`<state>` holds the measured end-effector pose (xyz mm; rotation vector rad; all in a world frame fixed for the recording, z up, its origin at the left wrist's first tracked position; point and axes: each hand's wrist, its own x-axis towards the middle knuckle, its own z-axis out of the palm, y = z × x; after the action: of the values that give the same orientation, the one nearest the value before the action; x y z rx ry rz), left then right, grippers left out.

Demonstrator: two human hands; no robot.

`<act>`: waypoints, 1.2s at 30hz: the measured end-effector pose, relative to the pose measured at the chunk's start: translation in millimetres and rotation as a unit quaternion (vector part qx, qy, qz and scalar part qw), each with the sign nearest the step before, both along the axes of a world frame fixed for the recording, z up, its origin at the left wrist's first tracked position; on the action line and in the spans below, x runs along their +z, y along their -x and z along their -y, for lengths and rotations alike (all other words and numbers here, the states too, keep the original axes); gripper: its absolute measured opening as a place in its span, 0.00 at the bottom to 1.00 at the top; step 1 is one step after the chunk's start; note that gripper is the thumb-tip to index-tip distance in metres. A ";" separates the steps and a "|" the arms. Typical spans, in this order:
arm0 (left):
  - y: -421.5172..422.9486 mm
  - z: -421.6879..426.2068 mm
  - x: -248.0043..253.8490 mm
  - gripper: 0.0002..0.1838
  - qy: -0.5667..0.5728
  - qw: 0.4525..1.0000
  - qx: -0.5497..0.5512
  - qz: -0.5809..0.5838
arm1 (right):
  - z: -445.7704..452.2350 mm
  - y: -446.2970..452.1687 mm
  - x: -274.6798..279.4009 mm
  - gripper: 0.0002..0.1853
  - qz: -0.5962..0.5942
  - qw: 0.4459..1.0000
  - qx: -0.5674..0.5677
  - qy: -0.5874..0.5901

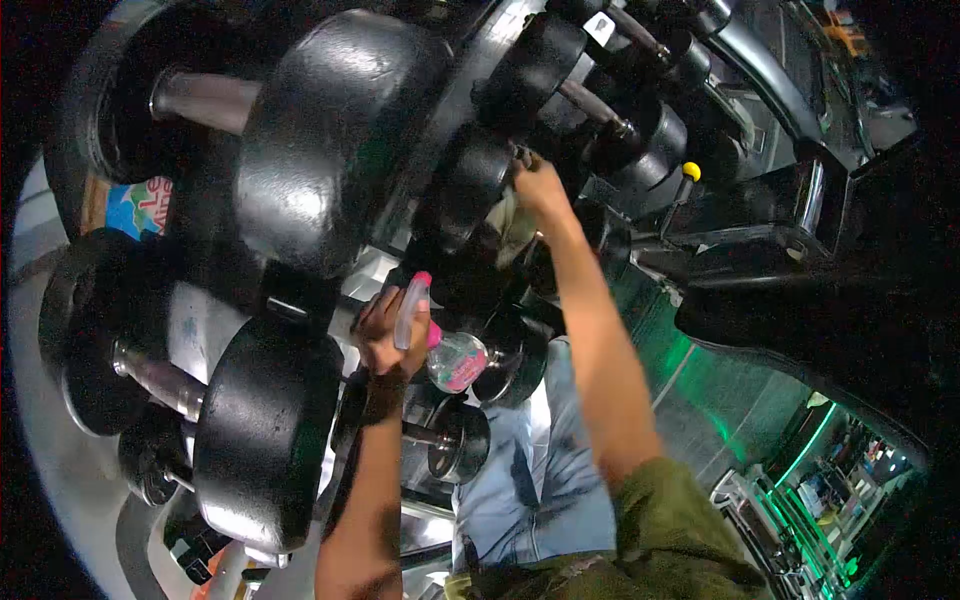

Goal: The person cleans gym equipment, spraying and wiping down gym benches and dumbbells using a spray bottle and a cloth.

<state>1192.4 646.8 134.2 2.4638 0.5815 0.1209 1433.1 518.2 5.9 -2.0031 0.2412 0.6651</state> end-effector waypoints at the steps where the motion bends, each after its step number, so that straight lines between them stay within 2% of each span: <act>1: 0.1 -0.1 -0.2 0.15 0.002 1.000 -0.003 -0.012 | 7.0 -11.2 5.3 0.17 -0.029 0.994 0.062 -0.089; 3: 0.2 -0.3 -1.0 0.15 0.005 1.000 -0.004 -0.020 | 23.2 -26.1 35.8 0.16 -0.018 0.987 0.136 -0.087; 5: 2.0 -1.8 -2.8 0.14 0.006 0.999 -0.013 -0.034 | 29.3 -36.9 54.0 0.17 0.018 0.989 0.097 -0.112; 7: 0.6 -0.8 -7.6 0.16 0.002 1.000 -0.007 0.003 | 28.7 -31.8 119.4 0.22 0.155 0.976 0.142 -0.059; 8: 0.3 -1.0 -9.8 0.19 -0.001 0.999 -0.006 0.038 | 25.8 -28.7 145.5 0.22 0.156 0.975 0.144 -0.060; 10: 3.5 -1.2 -12.8 0.20 -0.004 1.000 -0.004 0.021 | 16.8 -23.5 178.4 0.22 0.184 0.951 0.247 -0.043; 11: 4.9 -1.0 -13.5 0.20 -0.006 1.000 -0.004 0.004 | 10.8 -21.1 168.1 0.22 0.183 0.950 0.248 -0.043; 13: 6.0 -1.0 -14.1 0.21 -0.007 1.000 -0.002 0.028 | -2.6 -17.8 129.4 0.22 0.371 0.853 0.356 0.090; 14: 5.4 -1.0 -14.3 0.22 -0.010 0.998 -0.001 0.054 | -8.7 -24.3 119.4 0.23 0.322 0.883 0.335 0.067; 15: 2.1 -1.1 -10.2 0.22 -0.010 0.998 0.001 0.055 | -12.1 -29.9 115.2 0.23 0.323 0.882 0.336 0.066; 17: -1.8 0.5 0.5 0.22 0.019 0.999 0.024 -0.014 | -16.7 -37.0 105.1 0.23 0.276 0.908 0.294 0.114; 18: -0.2 1.0 -1.1 0.22 0.018 0.999 0.024 -0.015 | -21.7 -44.1 103.5 0.24 0.239 0.898 0.328 0.173; 20: 5.6 1.9 -6.5 0.21 -0.079 0.990 -0.023 0.113 | -26.4 -49.9 99.7 0.24 0.216 0.899 0.317 0.211; 21: 7.5 1.9 -8.1 0.21 -0.078 0.991 -0.022 0.111 | -27.7 -50.9 99.0 0.25 0.193 0.898 0.306 0.251; 23: 7.9 1.5 -11.2 0.21 -0.071 0.993 -0.027 0.086 | -25.1 -47.8 97.4 0.25 0.229 0.893 0.306 0.239; 24: 5.8 1.3 -8.7 0.21 -0.071 0.993 -0.027 0.085 | -23.1 -42.8 107.5 0.24 0.213 0.914 0.291 0.185; 25: 1.9 1.1 -3.3 0.21 -0.034 0.998 -0.002 0.047 | -20.2 -36.7 114.1 0.23 0.196 0.932 0.274 0.132; 26: -0.2 0.8 -0.4 0.22 0.002 1.000 0.022 0.008 | -17.6 -27.5 114.9 0.23 0.196 0.932 0.274 0.131; 28: 6.3 1.8 -12.0 0.22 0.003 0.999 0.026 0.041 | -13.1 -3.8 115.9 0.20 0.367 0.897 0.229 0.088; 30: 7.2 1.9 -13.7 0.23 0.003 0.997 0.029 0.075 | -7.7 21.8 126.7 0.21 0.392 0.887 0.234 0.070; 32: 0.2 -0.2 -3.6 0.23 0.015 0.999 0.026 -0.033 | -0.7 46.8 138.8 0.24 0.419 0.875 0.238 0.053; 34: 2.7 0.6 -7.5 0.23 0.010 0.999 0.029 -0.016 | 6.0 68.1 147.2 0.26 0.444 0.856 0.264 -0.006; 36: 3.5 -1.4 -7.0 0.23 0.003 0.999 0.032 -0.001 | 10.2 82.9 139.1 0.27 0.448 0.840 0.307 -0.004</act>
<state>1188.9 648.2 127.2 2.4411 0.6605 0.1429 1350.2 508.0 145.1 -2.1593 -0.9958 0.0265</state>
